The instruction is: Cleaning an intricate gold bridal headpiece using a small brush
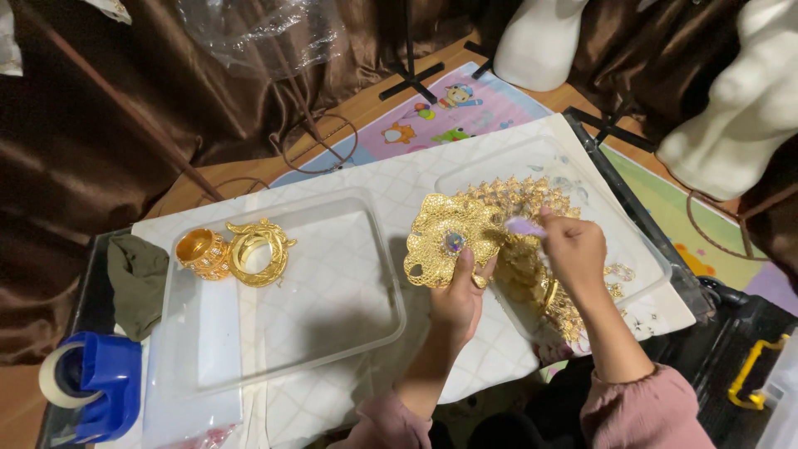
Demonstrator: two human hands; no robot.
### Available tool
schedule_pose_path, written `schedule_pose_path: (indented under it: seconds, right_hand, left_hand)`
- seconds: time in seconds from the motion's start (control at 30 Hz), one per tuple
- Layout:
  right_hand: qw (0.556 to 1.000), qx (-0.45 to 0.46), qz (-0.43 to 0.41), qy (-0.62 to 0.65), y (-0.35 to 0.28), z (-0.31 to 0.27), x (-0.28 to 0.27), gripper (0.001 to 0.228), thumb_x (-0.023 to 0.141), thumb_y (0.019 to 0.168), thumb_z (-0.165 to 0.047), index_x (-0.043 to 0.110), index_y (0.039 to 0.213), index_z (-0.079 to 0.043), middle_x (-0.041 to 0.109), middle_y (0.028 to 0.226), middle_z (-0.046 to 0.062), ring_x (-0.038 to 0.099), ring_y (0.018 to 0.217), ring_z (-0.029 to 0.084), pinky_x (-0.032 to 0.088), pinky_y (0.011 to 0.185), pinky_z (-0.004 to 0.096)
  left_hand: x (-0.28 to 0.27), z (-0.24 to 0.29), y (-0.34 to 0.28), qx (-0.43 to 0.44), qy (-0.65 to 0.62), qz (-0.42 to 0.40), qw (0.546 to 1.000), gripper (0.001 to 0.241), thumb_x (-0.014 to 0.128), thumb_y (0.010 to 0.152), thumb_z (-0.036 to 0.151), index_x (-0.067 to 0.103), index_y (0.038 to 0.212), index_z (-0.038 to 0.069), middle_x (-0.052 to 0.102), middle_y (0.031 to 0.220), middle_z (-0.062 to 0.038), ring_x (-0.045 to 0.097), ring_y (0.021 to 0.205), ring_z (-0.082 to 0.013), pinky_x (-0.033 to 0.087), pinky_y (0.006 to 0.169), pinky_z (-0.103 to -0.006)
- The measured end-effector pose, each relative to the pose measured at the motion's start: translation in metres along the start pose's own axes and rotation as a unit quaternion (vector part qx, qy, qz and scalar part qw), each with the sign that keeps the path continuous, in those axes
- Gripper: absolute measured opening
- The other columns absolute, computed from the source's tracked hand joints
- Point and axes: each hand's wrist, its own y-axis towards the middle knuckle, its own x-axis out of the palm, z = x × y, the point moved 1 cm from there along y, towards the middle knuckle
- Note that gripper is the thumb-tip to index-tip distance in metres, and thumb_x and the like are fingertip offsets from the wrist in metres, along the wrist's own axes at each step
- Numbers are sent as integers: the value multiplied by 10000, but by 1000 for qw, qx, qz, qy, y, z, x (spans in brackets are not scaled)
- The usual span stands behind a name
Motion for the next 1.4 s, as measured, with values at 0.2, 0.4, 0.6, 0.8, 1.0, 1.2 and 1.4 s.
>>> schedule_pose_path:
  seconds: [0.2, 0.4, 0.6, 0.8, 1.0, 1.2, 1.4]
  right_hand:
    - [934, -131, 101, -315, 24, 24, -4, 665, 595, 1036, -381, 427, 427, -174, 295, 323, 50, 409, 359, 356, 294, 476, 374]
    - [942, -170, 95, -274, 24, 45, 3, 681, 555, 1071, -321, 453, 410, -199, 349, 311, -12, 359, 319, 194, 307, 488, 274]
    - [943, -249, 79, -205, 4, -2, 3, 693, 536, 1045, -295, 383, 373, -221, 332, 287, -45, 377, 293, 163, 367, 468, 253]
    - [973, -164, 97, -129, 23, 47, 11, 640, 523, 1078, -252, 426, 447, -209, 349, 342, -37, 365, 344, 180, 320, 482, 243]
    - [974, -52, 97, -200, 17, 21, 6, 657, 538, 1018, -336, 382, 417, -123, 285, 334, 62, 393, 375, 301, 347, 537, 389]
    - [982, -39, 53, -179, 19, 34, 14, 679, 552, 1037, -317, 413, 408, -99, 285, 305, 67, 382, 345, 313, 337, 537, 423]
    - [973, -34, 35, -226, 3, 15, 10, 650, 541, 999, -348, 428, 383, -173, 289, 301, 18, 411, 339, 268, 350, 542, 369]
  left_hand:
    - [-15, 2, 1, -39, 41, -38, 998, 482, 583, 1014, 129, 471, 1481, 166, 476, 1531, -70, 478, 1373, -290, 415, 1123, -623]
    - [-3, 21, -3, -35, 49, -13, 998, 496, 623, 998, 183, 486, 1469, 112, 469, 1520, -24, 455, 1379, -244, 397, 1133, -627]
    - [-12, 22, -4, -61, -1, 22, 998, 590, 677, 962, 172, 423, 1461, -16, 423, 1444, -149, 494, 1266, -268, 422, 1139, -605]
    - [-4, 34, -8, -83, 16, 58, 995, 632, 715, 928, 160, 427, 1467, -3, 465, 1415, -170, 542, 1208, -276, 432, 1114, -639]
    - [42, 64, -24, -87, -5, 120, 989, 553, 738, 875, 89, 512, 1371, -2, 542, 1156, -95, 507, 858, -180, 483, 1088, -650]
    - [-4, 29, -10, -48, -9, 110, 993, 892, 724, 892, 46, 178, 1586, 171, 450, 1330, -151, 528, 1087, -318, 422, 1027, -765]
    - [12, 42, -11, -57, 37, 44, 997, 684, 707, 927, 144, 392, 1528, 63, 499, 1416, -162, 513, 1227, -297, 401, 1090, -712]
